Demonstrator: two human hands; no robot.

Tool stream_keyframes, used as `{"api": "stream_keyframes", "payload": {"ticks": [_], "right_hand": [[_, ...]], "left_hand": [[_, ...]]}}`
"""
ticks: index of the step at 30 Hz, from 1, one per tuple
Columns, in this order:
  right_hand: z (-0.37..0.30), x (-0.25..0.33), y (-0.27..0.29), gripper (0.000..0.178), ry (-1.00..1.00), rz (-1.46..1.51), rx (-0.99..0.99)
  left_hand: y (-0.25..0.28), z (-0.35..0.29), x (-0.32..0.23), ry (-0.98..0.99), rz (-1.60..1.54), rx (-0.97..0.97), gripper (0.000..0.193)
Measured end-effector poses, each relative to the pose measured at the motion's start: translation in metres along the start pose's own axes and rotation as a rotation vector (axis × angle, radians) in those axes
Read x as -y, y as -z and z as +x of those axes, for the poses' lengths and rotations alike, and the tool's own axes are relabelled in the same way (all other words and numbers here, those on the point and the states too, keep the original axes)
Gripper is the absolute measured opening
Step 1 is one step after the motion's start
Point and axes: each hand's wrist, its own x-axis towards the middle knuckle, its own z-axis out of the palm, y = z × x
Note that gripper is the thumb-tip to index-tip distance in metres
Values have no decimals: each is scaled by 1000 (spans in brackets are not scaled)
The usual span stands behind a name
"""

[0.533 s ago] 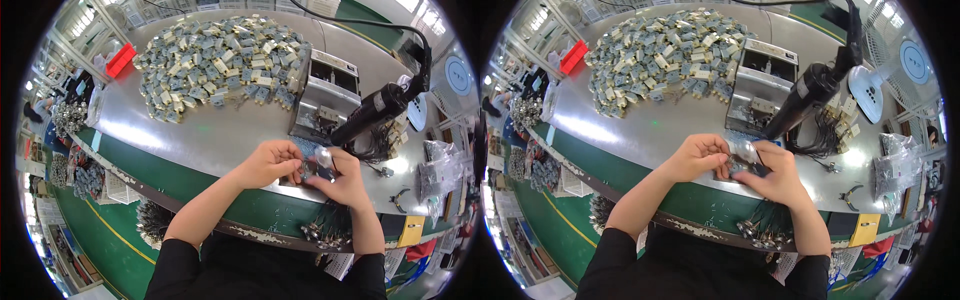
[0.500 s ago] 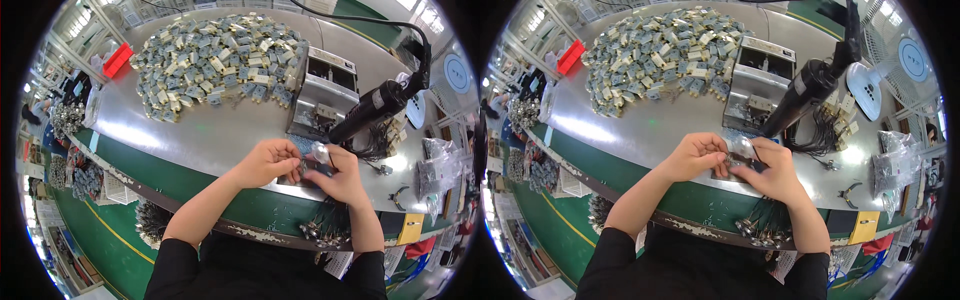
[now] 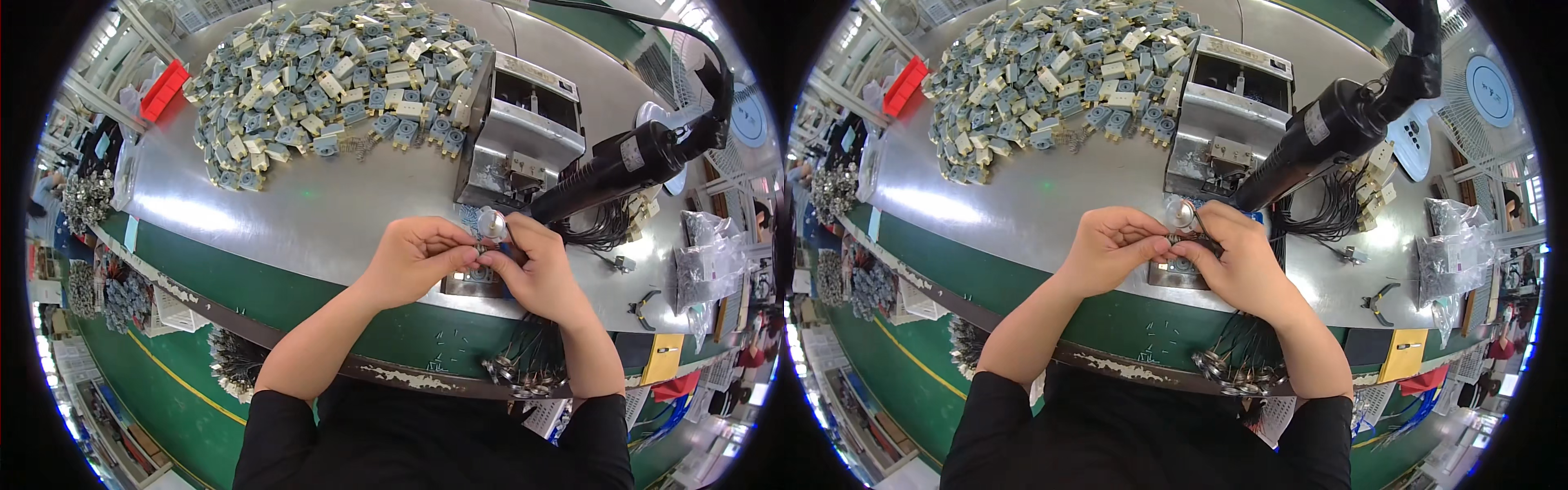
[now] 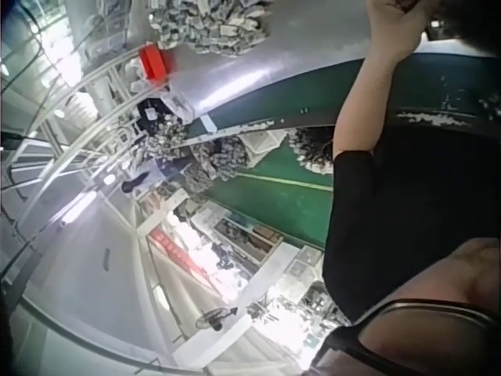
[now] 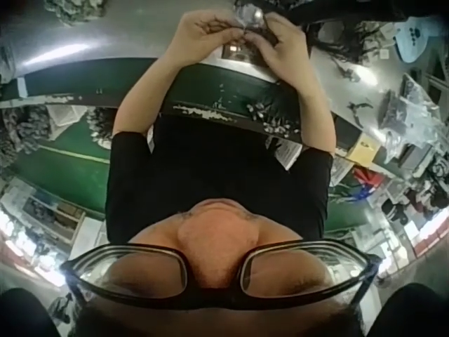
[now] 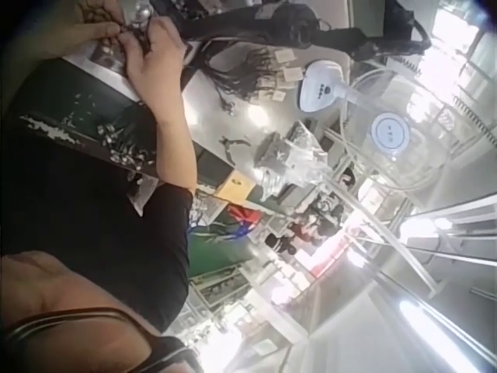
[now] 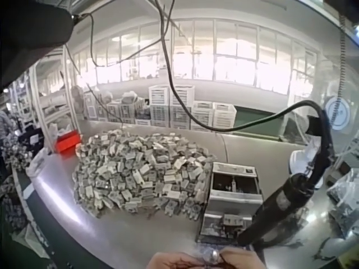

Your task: Assembling wires and connectors to small electronic components using an electric screwdriver.

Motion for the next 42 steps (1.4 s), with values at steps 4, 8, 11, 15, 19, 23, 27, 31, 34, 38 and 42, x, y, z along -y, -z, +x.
{"api": "stream_keyframes", "payload": {"ticks": [4, 8, 11, 15, 19, 23, 27, 31, 34, 38, 42], "right_hand": [[5, 1, -3, 20, -19, -34, 77], [6, 5, -2, 24, -80, -92, 118], [5, -2, -4, 22, -84, -48, 104], [5, 0, -5, 21, -67, -29, 114], [4, -4, -7, 21, 8, -44, 90], [2, 3, -5, 23, -54, -124, 7], [1, 3, -6, 27, -49, -264, -25], [1, 8, -1, 30, 13, -96, -53], [0, 3, -2, 29, 11, -67, -38], [0, 10, 2, 27, -96, -59, 6], [2, 11, 2, 25, 20, -74, 14]], "left_hand": [[2, -6, 0, -90, 167, -72, 14], [-1, -5, 9, -207, 238, -107, 14], [-3, -5, 12, -148, -24, -132, 15], [-4, -5, 19, -209, -27, -157, 17], [0, 0, 24, -259, -202, -211, 19], [2, 3, 19, -221, -136, -250, 19], [-1, 0, 19, -144, -95, -235, 20], [-2, 0, 18, -71, -130, -169, 24], [-4, 1, 19, -91, -161, -134, 25], [3, 0, 24, -98, -116, -112, 24], [0, 0, 20, -90, -92, -109, 23]]}}
